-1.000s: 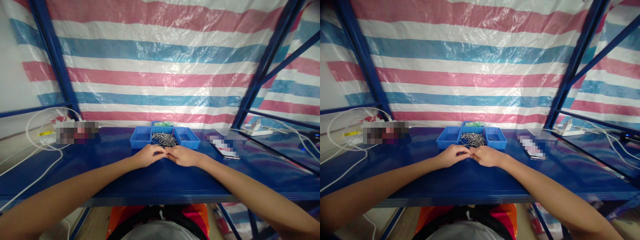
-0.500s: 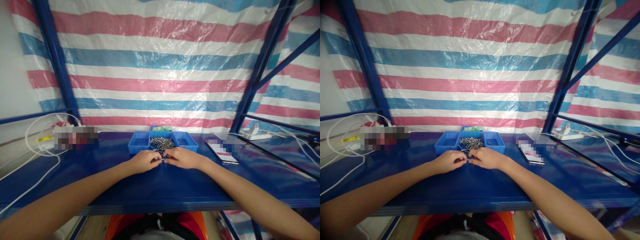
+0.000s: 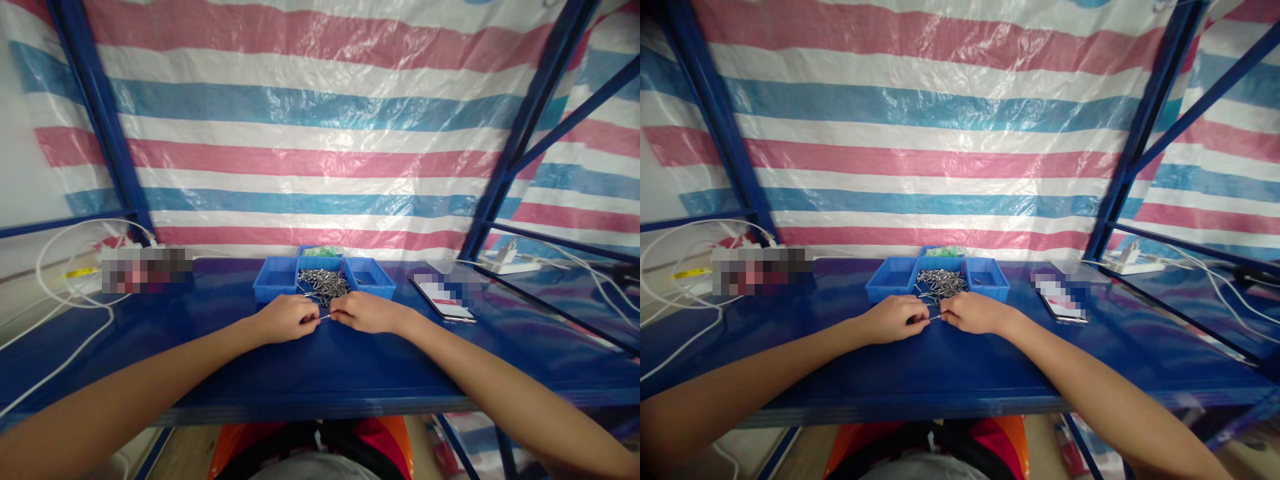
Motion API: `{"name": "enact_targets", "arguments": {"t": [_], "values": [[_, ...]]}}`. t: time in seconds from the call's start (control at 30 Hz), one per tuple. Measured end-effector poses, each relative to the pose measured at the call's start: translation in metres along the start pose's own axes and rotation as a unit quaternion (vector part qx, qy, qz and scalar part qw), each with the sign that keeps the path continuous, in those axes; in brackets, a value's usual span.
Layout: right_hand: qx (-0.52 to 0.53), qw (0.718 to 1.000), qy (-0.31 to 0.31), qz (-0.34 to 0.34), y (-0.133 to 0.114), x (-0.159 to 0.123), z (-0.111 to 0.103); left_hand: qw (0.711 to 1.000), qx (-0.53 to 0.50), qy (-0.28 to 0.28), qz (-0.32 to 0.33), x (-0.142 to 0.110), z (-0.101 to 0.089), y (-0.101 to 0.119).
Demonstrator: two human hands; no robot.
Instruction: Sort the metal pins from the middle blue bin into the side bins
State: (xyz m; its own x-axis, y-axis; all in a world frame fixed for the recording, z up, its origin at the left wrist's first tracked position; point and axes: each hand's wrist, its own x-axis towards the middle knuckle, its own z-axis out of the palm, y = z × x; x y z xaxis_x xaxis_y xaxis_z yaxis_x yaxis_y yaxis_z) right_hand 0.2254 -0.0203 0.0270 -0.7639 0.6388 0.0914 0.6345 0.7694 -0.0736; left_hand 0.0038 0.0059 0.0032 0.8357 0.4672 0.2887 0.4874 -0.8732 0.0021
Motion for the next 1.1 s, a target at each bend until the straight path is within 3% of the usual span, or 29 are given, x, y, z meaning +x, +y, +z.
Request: {"name": "enact_targets", "arguments": {"t": [0.87, 1.1], "values": [[-0.006, 0.999, -0.027, 0.027, 0.0003, -0.0026, -0.0036, 0.999, 0.04, -0.013, -0.016, 0.0007, -0.0051, 0.0026], [0.049, 0.998, -0.03, 0.027, 0.0038, -0.0027, -0.0034, 0.999, 0.034, -0.009, -0.004, 0.0001, -0.0042, 0.0018]]}}
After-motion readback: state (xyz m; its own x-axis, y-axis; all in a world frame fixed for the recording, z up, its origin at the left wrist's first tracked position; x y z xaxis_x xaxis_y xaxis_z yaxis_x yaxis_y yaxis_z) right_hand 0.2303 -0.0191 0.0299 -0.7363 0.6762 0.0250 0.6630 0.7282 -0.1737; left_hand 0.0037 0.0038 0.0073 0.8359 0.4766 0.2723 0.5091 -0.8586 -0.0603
